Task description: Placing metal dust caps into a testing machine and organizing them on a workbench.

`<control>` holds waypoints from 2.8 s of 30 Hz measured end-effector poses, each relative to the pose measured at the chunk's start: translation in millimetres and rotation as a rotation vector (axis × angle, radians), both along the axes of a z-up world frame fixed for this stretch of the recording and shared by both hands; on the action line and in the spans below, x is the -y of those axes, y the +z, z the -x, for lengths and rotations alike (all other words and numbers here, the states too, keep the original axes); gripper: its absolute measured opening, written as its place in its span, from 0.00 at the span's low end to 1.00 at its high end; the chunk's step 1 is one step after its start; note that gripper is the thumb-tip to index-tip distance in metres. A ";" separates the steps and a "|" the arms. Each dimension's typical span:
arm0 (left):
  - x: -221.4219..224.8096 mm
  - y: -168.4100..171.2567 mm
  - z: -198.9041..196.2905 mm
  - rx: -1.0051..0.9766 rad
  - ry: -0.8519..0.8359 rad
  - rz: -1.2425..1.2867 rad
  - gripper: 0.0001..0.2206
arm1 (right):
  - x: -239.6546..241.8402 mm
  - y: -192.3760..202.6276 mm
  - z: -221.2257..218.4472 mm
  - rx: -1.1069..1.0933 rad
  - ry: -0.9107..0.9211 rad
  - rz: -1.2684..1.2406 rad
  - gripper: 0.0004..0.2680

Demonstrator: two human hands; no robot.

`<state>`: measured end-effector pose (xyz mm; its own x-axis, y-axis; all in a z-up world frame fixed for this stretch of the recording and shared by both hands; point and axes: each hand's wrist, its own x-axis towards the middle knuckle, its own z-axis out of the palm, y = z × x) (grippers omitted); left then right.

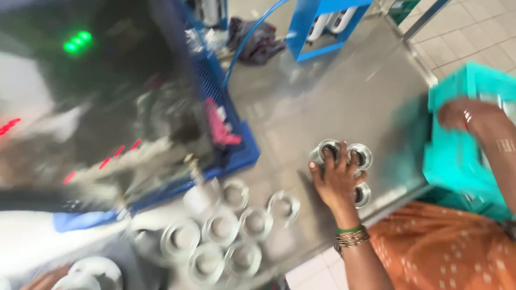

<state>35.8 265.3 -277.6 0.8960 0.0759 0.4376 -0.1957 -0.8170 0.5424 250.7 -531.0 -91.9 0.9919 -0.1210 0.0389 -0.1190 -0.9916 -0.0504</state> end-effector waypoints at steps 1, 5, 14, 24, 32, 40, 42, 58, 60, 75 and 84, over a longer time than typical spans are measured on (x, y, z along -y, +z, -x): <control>65.6 36.4 13.3 -0.008 0.000 -0.003 0.16 | -22.8 2.3 19.0 -0.040 -0.046 -0.038 0.25; 260.0 248.1 25.0 -0.097 0.223 0.234 0.12 | -74.4 -7.7 72.8 -0.052 -0.091 -0.130 0.25; 294.1 262.8 52.1 0.211 -0.040 0.153 0.13 | -180.6 24.8 118.0 -0.089 -0.053 -0.118 0.37; 346.9 158.7 141.8 -0.367 -0.922 -0.121 0.20 | -219.4 29.8 159.8 -0.050 0.123 -0.330 0.23; 263.6 -43.3 256.6 -0.849 -0.394 -0.590 0.21 | -146.8 88.5 200.2 -0.054 0.724 -0.231 0.21; 254.9 -62.0 232.3 -1.207 0.078 -0.224 0.29 | -155.9 68.9 195.8 -0.226 0.475 -0.249 0.30; 236.3 -55.1 248.8 -1.311 -0.111 -0.192 0.27 | -147.3 48.7 197.1 -0.186 0.441 -0.200 0.30; 233.3 278.3 130.0 -0.373 -1.190 0.693 0.09 | -251.1 44.8 118.1 0.212 0.161 -1.891 0.25; 224.5 250.8 130.1 -0.352 -1.204 0.691 0.09 | -249.9 44.8 115.8 0.217 0.208 -1.864 0.25; 256.9 261.3 44.8 0.027 0.015 0.455 0.21 | -256.9 48.2 99.9 -0.111 -0.088 -2.455 0.19; 258.7 260.9 43.0 -0.074 0.061 0.328 0.22 | -261.5 77.8 111.9 -0.082 -0.039 -2.317 0.23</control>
<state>-7.2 6.6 -16.7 0.9141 0.2560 0.3145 -0.1021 -0.6053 0.7894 138.8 -269.5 -14.1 0.9806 0.0998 -0.1688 -0.1895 0.7040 -0.6845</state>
